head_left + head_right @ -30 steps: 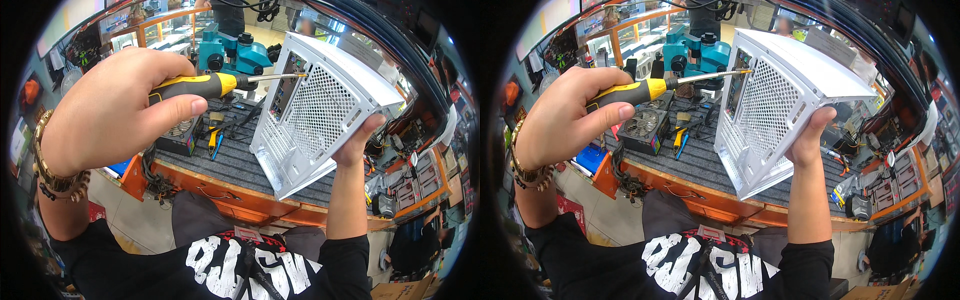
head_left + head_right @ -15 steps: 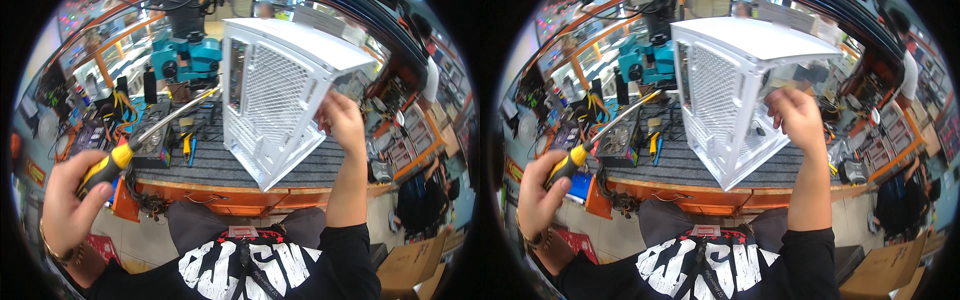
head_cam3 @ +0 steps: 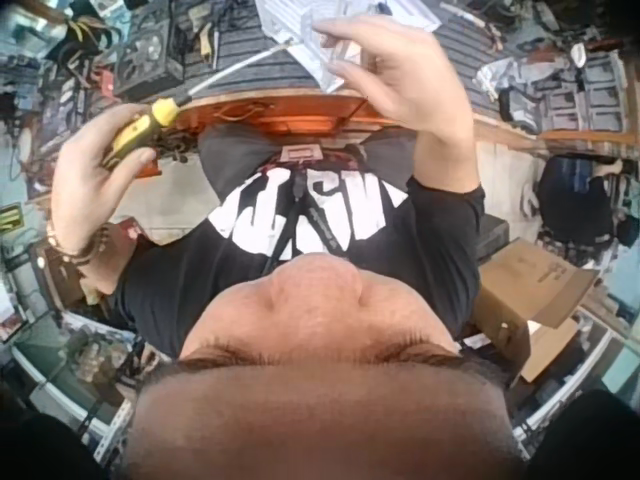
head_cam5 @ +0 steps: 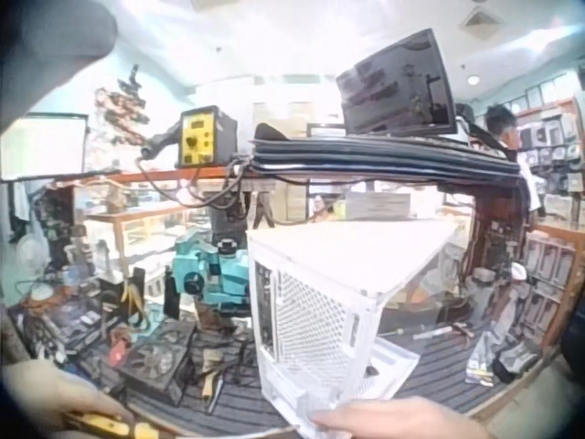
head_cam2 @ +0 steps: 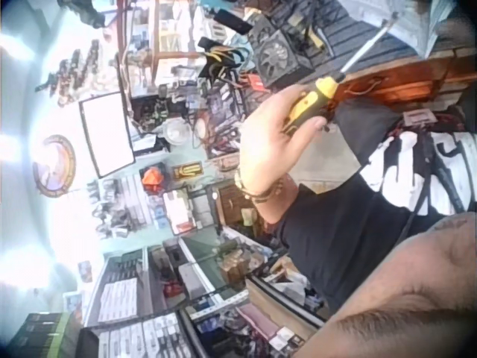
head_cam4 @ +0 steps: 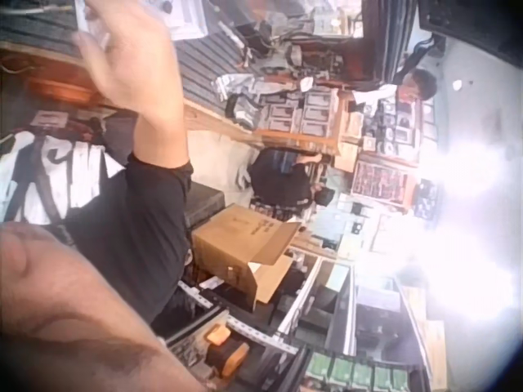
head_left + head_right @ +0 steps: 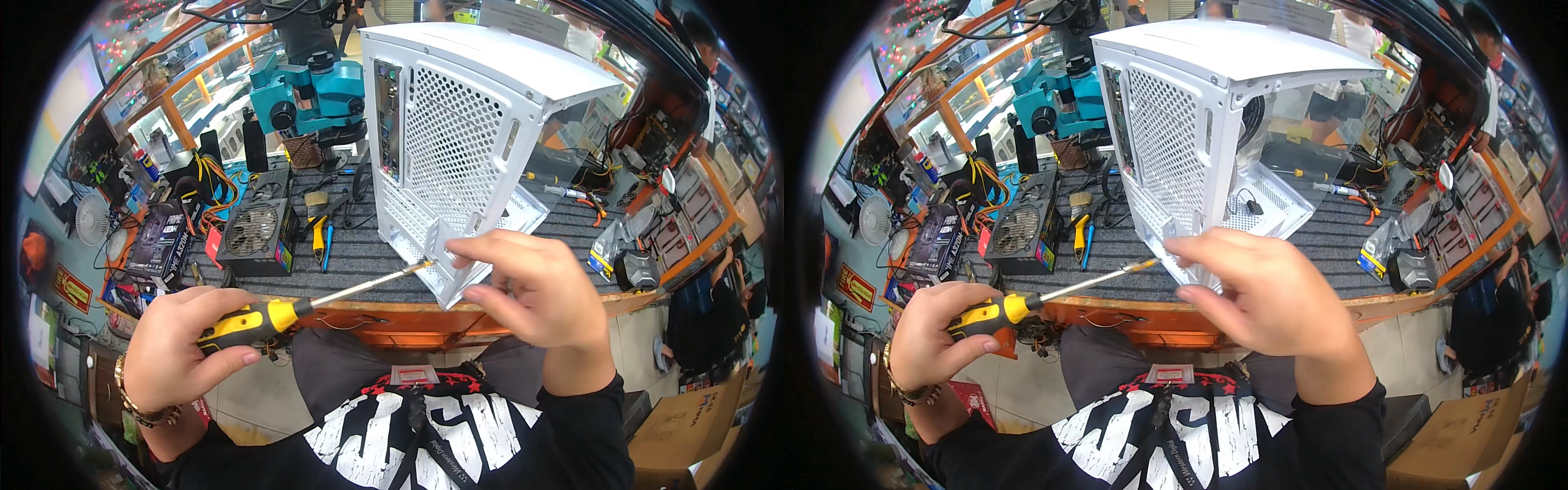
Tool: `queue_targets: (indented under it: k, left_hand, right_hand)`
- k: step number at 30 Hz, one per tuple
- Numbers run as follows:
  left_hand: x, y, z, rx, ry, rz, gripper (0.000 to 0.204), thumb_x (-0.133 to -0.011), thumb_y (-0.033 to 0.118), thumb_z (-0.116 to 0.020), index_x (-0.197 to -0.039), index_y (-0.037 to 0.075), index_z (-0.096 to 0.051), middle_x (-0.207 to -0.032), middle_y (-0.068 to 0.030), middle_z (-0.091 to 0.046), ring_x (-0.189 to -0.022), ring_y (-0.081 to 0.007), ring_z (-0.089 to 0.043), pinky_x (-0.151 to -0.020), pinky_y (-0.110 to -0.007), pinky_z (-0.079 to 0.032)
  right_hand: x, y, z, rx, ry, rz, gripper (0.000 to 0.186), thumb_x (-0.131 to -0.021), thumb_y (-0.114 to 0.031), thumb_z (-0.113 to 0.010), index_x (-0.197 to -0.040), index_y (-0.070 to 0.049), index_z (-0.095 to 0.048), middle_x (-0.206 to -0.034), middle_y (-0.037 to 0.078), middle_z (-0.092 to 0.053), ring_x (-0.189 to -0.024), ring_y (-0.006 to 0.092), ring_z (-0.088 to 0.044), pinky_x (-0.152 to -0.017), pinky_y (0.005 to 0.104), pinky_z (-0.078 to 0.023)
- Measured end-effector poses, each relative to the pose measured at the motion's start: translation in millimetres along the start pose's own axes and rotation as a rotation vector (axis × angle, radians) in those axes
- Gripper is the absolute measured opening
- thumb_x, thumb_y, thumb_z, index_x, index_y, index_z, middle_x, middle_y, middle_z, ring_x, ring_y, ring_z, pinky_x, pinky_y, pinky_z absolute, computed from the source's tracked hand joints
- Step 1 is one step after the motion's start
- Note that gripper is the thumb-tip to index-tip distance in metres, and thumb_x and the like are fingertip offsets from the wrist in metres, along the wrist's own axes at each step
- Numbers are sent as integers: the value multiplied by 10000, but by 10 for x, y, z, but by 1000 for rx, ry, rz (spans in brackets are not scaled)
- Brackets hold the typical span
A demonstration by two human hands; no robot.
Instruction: The person uses a screwdriver to remove a screw from a fan inside a computer case, places the screwdriver and a small part into a container of screws, then picks up and handles another fan and some cables inside the case.
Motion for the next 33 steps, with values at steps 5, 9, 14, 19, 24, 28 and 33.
queue_targets:
  k: [5,9,14,19,24,28,33]
  left_hand:
    - [-27,154,30,-40,-38,19,536,-784,277,-965,-1220,40,-761,-902,-132,-738,-797,-344,-743,-685,-397,-578]
    - [10,164,-3,-60,-54,32,535,-792,283,-962,-1226,41,-763,-903,-126,-737,-791,-343,-740,-685,-399,-579]
    - [53,36,-189,37,16,-39,539,-800,291,-962,-1225,27,-761,-992,-141,-776,-844,-347,-758,-731,-386,-602]
    - [21,-41,-475,195,27,-59,548,-815,292,-961,-1244,16,-760,-1077,-157,-796,-938,-355,-774,-807,-392,-615]
    - [-12,-88,-764,300,43,-40,543,-835,272,-948,-1270,11,-754,-1137,-153,-805,-1000,-343,-789,-883,-383,-628]
    - [-44,-122,-995,382,66,-46,544,-846,284,-946,-1279,18,-752,-1170,-152,-807,-1040,-338,-792,-924,-383,-625]
    - [-66,-120,-1211,446,105,-49,531,-861,273,-937,-1290,22,-751,-1181,-149,-808,-1039,-326,-796,-927,-382,-625]
  right_hand:
    - [-118,64,-159,55,-69,230,222,-922,-47,-811,-1140,-17,-778,-953,134,-749,-786,352,-719,-687,412,-574]
    - [-92,93,-165,5,-160,172,184,-900,-18,-821,-1080,-9,-787,-918,120,-734,-791,337,-713,-694,401,-567]
    - [86,188,-171,-276,73,41,190,-857,83,-835,-1025,-7,-838,-937,97,-743,-782,168,-709,-680,357,-552]
    - [281,301,-264,-621,219,-102,180,-915,91,-804,-1081,26,-828,-987,109,-746,-744,129,-692,-612,288,-565]
    - [377,430,-325,-870,283,-202,121,-980,55,-766,-1099,68,-788,-999,140,-760,-718,141,-708,-563,238,-586]
    - [426,467,-321,-1004,361,-201,129,-1011,39,-728,-1132,76,-749,-1031,202,-777,-742,196,-739,-586,310,-626]
    - [480,558,-274,-1114,436,-170,138,-1019,36,-713,-1151,77,-710,-1046,228,-775,-746,236,-744,-613,367,-644]
Point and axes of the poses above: each hand's wrist, its own x-axis away from the middle knuckle, its own z-axis out of the back of the hand, y = z × x, the point moved 3 cm from there along -x, towards the middle knuckle
